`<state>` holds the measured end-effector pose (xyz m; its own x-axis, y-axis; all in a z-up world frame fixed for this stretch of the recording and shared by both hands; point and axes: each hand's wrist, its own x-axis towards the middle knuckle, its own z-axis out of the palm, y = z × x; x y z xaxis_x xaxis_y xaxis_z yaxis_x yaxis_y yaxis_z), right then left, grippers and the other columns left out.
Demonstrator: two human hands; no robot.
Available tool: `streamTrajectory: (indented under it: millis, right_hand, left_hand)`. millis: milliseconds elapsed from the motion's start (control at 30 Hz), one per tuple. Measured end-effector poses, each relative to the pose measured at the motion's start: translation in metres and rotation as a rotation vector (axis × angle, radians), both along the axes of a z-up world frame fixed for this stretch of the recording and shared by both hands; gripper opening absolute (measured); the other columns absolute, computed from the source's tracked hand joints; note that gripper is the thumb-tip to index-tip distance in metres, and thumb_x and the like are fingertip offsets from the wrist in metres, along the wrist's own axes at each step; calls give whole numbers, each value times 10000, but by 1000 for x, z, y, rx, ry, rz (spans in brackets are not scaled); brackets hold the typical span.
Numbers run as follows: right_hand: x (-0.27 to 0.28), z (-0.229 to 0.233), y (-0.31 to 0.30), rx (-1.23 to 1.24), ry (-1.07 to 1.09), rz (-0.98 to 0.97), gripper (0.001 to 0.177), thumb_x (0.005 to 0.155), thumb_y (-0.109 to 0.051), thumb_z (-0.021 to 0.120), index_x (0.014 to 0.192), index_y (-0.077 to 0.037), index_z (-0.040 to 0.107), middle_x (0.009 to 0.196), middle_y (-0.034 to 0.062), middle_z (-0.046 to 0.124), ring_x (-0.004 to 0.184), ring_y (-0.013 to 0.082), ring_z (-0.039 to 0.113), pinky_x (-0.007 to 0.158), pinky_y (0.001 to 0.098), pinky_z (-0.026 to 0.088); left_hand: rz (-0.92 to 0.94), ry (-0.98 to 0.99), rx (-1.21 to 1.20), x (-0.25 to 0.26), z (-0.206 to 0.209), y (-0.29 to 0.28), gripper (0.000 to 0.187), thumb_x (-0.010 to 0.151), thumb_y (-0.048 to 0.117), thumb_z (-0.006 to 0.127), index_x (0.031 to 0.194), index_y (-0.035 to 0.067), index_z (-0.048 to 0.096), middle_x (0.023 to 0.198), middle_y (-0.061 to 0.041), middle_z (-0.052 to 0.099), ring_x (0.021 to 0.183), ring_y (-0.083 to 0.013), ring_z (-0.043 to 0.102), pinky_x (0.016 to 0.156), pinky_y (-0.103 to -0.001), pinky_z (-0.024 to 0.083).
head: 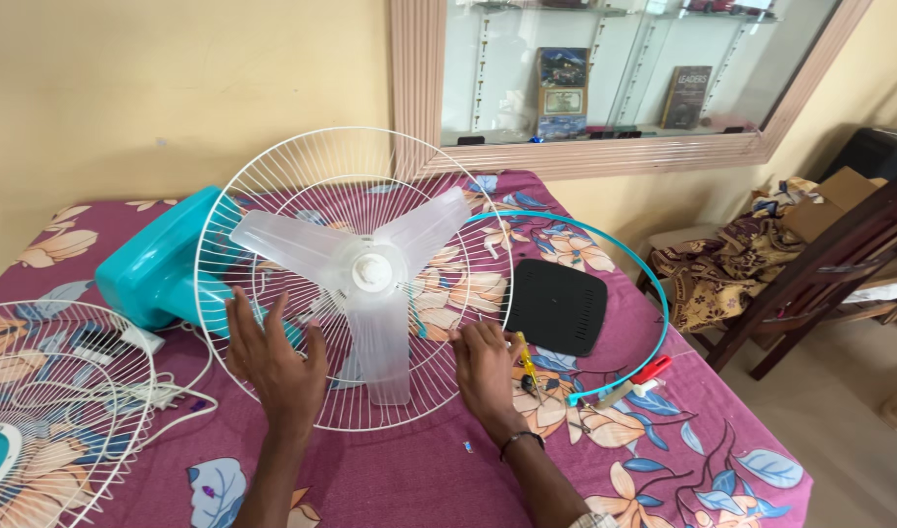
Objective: The person assembles an electric fan by placing the fan blades onto the motor hub, securing them with a central cap, and attaching the front and rear wire cages. The fan is reassembled on a table with floral-patterned cloth.
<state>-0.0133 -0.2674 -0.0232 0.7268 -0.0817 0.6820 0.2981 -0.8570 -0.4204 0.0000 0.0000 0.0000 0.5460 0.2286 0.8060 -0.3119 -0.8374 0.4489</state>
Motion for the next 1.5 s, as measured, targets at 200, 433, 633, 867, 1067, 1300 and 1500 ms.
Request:
streamTrajectory:
  millis: [200,433,633,867,1067,1300,1500]
  right_hand:
    - [9,-14,-2,23,65,11,195,1063,-235,537,1001,-135,692,873,4,690,796,149,602,984,453,370]
    - [7,-8,-9,0,-306,-127,413,970,-145,608,1356,-27,516,1328,206,544,1227,338,537,1051,483,375]
    - [20,-5,-24,578,-39,-13,484,1017,-164,611,1375,32,352,1286,294,497,1123,319,634,891,389,624]
    - [26,-15,-17,1065,458,30,446,1082,-308,392,1386,19,417,931,219,694,677,252,691,598,351,582]
    - [19,-16,-12,1013,366,57,421,1076,-289,364,1317,9,539,848,142,697,583,210,687,466,312,532]
    - [10,-11,-6,981,340,47,404,1080,-289,352,1249,30,533,805,150,697,555,219,692,442,320,530]
    - [10,-8,-11,990,306,101,414,1080,-316,383,1228,37,542,804,172,713,562,246,704,492,358,576]
  left_hand:
    - [55,-42,-66,-5,2,29,566,1072,394,581,1521,66,474,1729,-274,188,1622,-445,154,1212,-712,175]
    - [-209,-28,-639,0,0,49,654,1017,145,631,1562,2,298,1598,-297,310,1460,-371,395,1185,-470,382]
    - [-412,221,-1192,5,-3,51,461,1012,142,591,1435,40,437,1293,-166,614,1153,-237,649,962,-392,543]
    - [-450,238,-1272,2,-10,43,332,1018,109,573,1336,32,516,1171,-162,663,939,-213,728,740,-332,646]
    - [-389,241,-1289,5,-13,42,287,1002,58,583,1284,51,530,1106,-151,692,885,-215,739,674,-328,634]
    - [-372,248,-1296,3,-12,46,254,1007,62,573,1259,48,543,1089,-154,693,844,-227,736,629,-319,603]
    - [-339,284,-1273,0,-14,43,277,990,62,557,1266,52,533,1092,-154,688,859,-222,732,659,-331,589]
